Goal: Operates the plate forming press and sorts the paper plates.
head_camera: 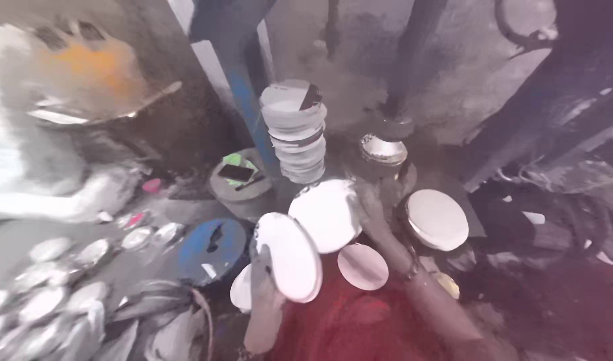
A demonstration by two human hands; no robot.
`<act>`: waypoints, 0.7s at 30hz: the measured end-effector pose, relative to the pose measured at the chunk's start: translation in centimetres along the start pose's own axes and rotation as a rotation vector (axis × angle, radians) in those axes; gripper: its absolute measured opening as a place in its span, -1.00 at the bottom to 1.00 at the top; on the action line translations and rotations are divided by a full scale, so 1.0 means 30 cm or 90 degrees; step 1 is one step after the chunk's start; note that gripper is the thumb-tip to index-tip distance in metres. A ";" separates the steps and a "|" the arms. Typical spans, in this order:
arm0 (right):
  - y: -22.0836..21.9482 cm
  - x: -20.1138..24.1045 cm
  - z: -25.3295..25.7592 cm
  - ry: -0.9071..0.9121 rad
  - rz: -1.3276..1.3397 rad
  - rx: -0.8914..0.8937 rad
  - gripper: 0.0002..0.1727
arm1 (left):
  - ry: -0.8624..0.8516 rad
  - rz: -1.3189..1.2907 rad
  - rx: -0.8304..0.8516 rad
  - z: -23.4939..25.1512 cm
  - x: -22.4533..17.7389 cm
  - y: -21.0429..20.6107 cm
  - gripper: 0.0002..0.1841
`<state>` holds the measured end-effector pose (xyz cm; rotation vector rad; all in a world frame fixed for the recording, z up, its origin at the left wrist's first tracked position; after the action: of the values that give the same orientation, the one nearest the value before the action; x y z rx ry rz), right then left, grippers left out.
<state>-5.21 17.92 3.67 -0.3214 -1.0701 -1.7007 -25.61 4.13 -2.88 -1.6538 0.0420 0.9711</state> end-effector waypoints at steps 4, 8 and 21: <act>0.035 0.069 -0.008 -0.020 0.009 0.168 -0.66 | 0.033 0.109 -0.035 -0.021 0.070 -0.070 -0.51; 0.145 -0.165 0.165 0.011 -0.452 0.086 -0.52 | 0.146 0.145 0.257 -0.094 0.118 -0.067 -0.59; 0.216 -0.170 0.283 -0.046 -0.601 0.129 -0.73 | 0.298 0.178 0.493 -0.205 0.139 -0.093 -0.61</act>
<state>0.14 27.42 8.30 0.3193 -1.5731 -2.3676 -18.01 1.89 -3.19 -1.1188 0.8744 0.6213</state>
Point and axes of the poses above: each hand's wrist, its own z-axis towards the middle knuckle, its own y-axis out of the back of the hand, x = y × z, the point moved 4 cm from there along z, towards the middle knuckle, and after that the axes turned 14 degrees about -z, right-handed, at the moved point
